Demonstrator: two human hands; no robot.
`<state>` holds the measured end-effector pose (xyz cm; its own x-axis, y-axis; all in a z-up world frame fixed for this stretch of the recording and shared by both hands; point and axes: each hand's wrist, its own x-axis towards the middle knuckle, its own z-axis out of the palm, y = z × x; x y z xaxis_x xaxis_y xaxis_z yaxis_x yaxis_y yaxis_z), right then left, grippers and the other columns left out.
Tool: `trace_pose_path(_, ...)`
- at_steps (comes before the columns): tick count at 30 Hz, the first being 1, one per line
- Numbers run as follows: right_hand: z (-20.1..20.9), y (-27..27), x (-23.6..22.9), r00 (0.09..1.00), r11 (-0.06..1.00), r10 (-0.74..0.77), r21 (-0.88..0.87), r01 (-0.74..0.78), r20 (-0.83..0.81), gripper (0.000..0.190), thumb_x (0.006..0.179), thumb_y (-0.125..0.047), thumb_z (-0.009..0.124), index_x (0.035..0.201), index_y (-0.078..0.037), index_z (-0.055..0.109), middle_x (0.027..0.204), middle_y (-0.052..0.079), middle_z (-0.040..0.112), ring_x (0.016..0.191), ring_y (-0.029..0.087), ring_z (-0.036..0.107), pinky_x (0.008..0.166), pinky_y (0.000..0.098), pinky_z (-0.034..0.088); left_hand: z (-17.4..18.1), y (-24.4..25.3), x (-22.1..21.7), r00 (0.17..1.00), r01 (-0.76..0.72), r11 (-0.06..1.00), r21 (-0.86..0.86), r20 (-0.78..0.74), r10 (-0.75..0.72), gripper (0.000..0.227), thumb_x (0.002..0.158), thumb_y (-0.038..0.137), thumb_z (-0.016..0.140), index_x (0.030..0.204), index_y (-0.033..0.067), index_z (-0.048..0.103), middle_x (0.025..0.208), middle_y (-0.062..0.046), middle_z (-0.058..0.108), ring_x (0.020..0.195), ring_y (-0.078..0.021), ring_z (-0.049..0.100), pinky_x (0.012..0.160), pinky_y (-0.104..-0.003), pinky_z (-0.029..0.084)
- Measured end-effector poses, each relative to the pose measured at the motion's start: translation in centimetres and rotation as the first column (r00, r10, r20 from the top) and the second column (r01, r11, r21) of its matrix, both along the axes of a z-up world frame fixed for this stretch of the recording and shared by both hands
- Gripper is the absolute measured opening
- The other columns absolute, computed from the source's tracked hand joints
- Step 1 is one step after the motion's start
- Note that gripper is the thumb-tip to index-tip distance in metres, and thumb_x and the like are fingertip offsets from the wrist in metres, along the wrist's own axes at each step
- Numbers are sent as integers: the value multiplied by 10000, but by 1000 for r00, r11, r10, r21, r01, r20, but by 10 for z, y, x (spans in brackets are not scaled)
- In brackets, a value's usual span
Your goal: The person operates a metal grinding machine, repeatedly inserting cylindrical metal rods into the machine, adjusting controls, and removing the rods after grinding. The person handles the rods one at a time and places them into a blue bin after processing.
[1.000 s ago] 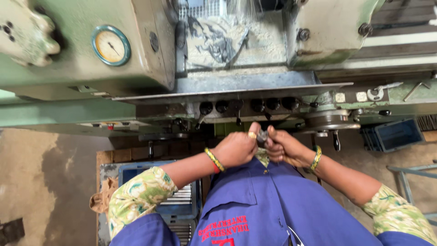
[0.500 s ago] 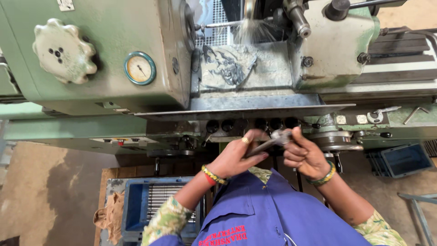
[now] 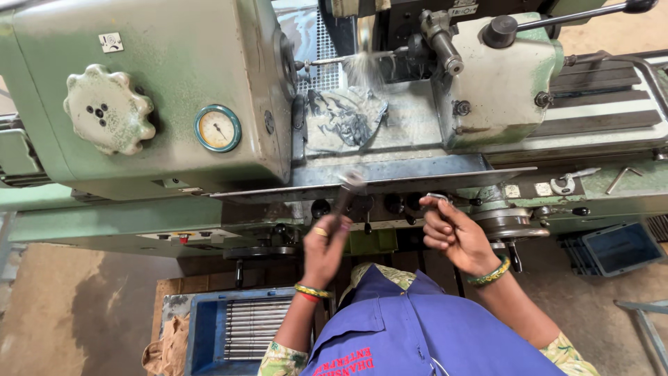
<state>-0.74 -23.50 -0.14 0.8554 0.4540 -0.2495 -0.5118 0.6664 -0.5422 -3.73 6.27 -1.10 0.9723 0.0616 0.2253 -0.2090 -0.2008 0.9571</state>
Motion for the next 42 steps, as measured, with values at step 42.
trace_pose_path(42, -19, -1, 73, 550, -392, 403, -405, 826, 731, 356, 1004, -355, 778, 798, -101, 635, 784, 35, 592, 679, 252, 609, 564, 395, 422, -24, 45, 77, 912, -404, 786, 467, 276, 305, 155, 949, 226, 734, 1004, 86, 699, 868, -97, 722, 659, -288, 684, 594, -378, 511)
